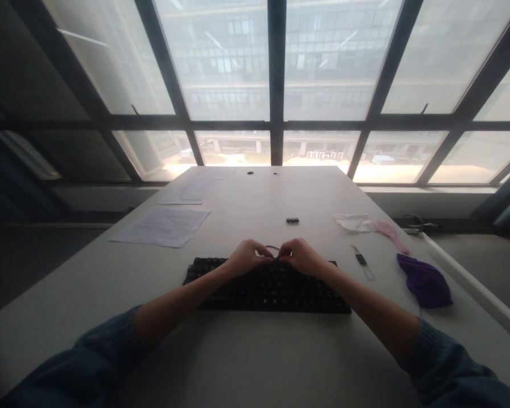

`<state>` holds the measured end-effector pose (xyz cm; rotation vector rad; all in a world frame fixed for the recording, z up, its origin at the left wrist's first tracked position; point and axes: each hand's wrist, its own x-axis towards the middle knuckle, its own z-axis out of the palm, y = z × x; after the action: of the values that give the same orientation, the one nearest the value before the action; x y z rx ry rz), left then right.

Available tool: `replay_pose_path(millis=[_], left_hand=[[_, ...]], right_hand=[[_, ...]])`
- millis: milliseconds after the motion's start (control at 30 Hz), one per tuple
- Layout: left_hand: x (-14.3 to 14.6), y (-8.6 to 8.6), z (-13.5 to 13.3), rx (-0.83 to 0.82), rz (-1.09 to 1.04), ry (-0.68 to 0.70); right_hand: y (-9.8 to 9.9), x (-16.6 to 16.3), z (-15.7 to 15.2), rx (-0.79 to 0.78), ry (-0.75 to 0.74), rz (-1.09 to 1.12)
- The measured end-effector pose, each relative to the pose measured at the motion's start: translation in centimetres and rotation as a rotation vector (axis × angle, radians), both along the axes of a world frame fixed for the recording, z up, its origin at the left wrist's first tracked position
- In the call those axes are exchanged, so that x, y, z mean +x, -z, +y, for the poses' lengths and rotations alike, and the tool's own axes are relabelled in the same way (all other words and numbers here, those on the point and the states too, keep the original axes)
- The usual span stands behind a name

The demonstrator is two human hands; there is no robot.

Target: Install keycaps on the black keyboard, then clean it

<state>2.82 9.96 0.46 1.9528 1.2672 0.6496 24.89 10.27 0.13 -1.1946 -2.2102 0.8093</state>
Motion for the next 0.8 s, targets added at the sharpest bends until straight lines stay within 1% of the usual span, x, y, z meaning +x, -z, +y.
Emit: replay_pose_path(millis=[133,333,433,600,800], left_hand=[[0.2,0.6,-0.3,0.058,0.012,0.031],[0.5,1.2,-0.9,0.278,0.111,0.034],[0.6,1.2,-1.0,0.322,0.142,0.041],[0.8,1.2,-0.8,0.362,0.198,0.052],[0.5,1.1,-0.9,0.476,0.199,0.189]], right_hand=[[0.1,-0.3,-0.4,0.029,-0.002,-0.022],[0.5,-0.3,-1.3,0.167,-0.016,-0.057],[0.9,-0.3,-1.6,0.233,-0.032,-0.066],[1.3,-0.3,-1.8,0.287,-0.056,-0.09],[1.5,-0.1,-1.8,0.327,-0.095,-0.074]])
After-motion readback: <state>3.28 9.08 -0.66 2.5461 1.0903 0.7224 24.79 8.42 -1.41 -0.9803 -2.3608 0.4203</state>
